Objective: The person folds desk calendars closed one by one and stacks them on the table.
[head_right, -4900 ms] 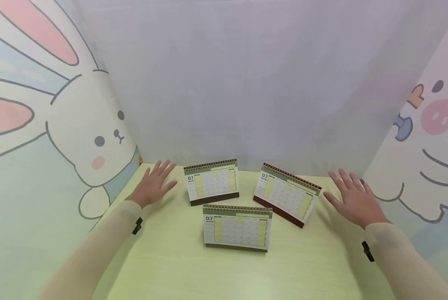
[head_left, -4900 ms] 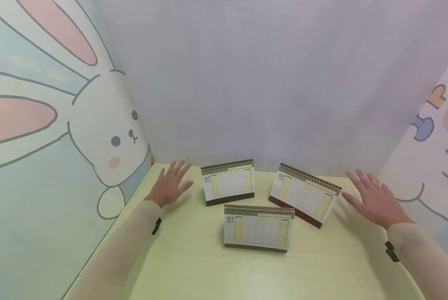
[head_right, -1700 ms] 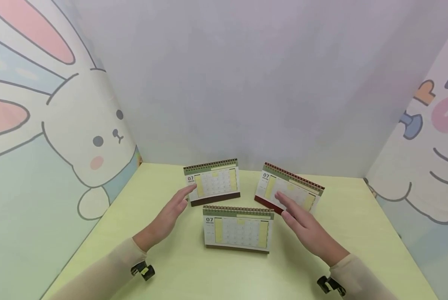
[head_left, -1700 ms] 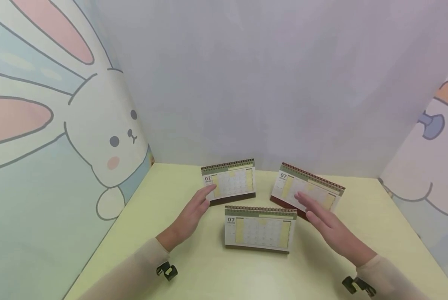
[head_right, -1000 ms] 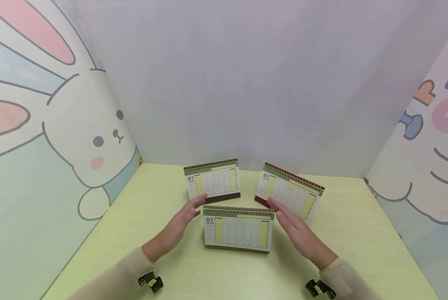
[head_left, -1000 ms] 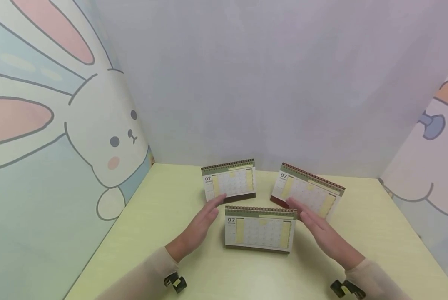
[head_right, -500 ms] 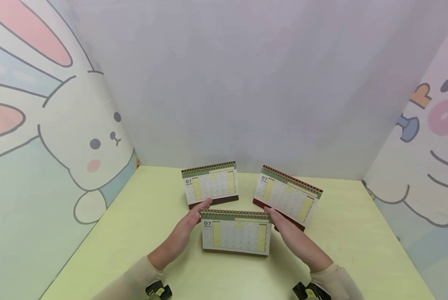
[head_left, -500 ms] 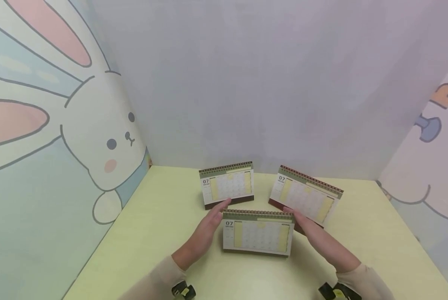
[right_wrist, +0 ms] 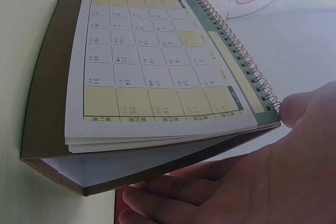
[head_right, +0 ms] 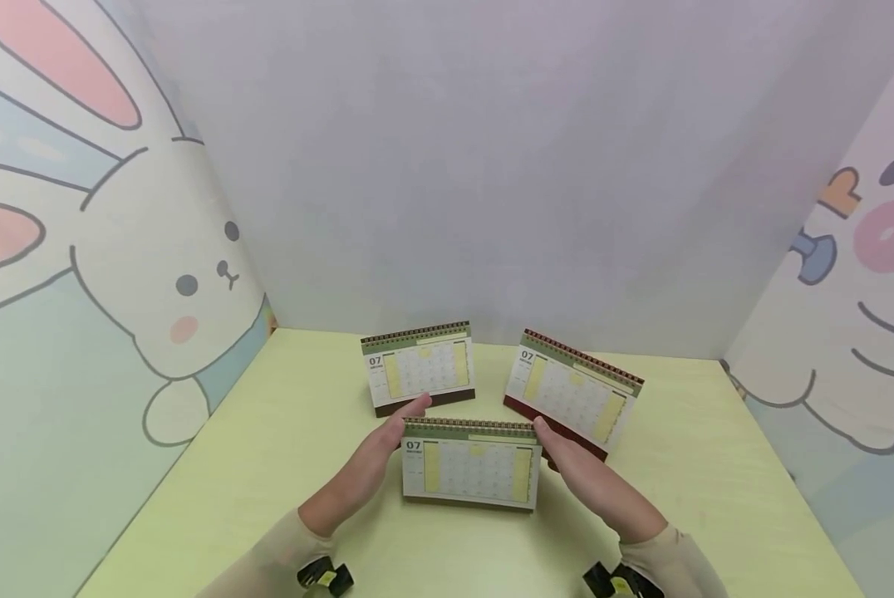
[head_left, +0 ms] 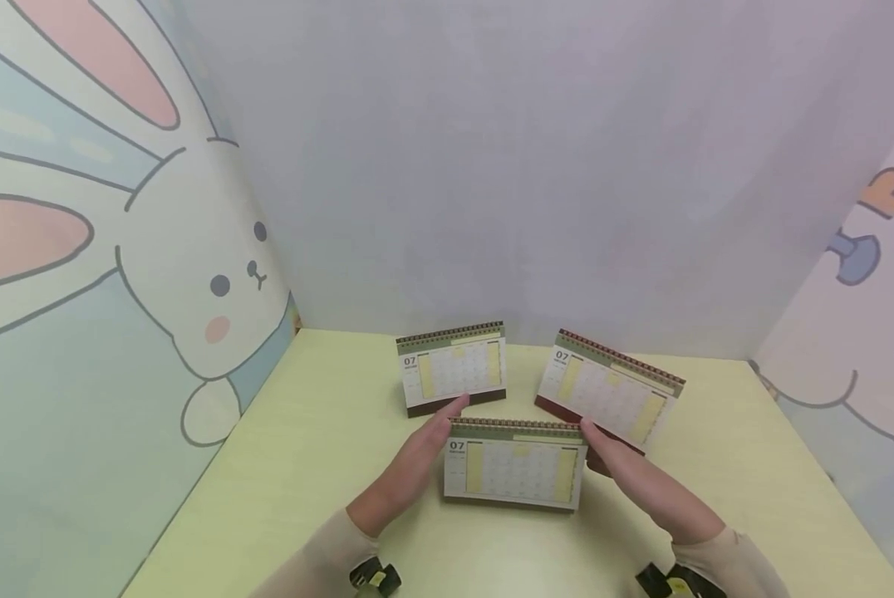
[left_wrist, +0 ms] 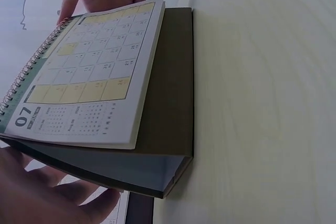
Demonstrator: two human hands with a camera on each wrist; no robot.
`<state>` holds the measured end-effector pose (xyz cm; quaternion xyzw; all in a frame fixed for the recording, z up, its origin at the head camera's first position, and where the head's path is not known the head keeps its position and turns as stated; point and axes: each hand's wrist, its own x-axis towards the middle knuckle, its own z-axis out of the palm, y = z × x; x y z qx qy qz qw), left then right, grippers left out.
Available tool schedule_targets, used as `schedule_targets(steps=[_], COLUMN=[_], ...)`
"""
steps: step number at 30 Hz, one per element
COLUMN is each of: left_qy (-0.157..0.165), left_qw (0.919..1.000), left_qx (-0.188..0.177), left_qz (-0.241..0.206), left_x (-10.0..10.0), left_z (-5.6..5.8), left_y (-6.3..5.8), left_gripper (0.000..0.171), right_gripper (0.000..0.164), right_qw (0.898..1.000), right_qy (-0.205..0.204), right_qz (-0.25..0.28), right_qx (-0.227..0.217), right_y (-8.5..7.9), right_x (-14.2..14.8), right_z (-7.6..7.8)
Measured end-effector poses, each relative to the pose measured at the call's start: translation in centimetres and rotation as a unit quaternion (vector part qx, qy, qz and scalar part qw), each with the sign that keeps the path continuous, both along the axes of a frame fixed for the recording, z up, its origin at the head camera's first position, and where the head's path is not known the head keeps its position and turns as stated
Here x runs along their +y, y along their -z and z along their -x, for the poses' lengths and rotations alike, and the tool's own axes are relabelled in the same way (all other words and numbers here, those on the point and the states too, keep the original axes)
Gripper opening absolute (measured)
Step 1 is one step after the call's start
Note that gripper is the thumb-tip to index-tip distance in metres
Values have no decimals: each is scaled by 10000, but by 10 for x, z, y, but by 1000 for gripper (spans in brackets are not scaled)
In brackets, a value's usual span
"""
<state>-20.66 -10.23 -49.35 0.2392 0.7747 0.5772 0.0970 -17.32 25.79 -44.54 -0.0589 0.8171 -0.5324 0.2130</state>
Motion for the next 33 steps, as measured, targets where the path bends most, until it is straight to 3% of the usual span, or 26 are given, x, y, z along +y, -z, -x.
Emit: schedule_targets(steps=[10,18,26,33], left_qy=[-54,-71,-13,14], left_qw=[9998,9997,9996,9995], left_qx=[-9,-207,-269,-320], left_qz=[214,145,79,-23], left_x=[1,1,1,1], left_z=[4,3,4,5], left_y=[0,-3,-4,-2], left_gripper=[66,66,67,68], right_gripper=[79,84,81,81], right_qw=[9999,9998,9998,9996], right_qy=[-7,131,34,189], right_qz=[139,97,198,223], right_qx=[39,-142,47,60], right_y=[2,0,1,0], right_x=[2,0,0,-1], right_z=[2,2,1,2])
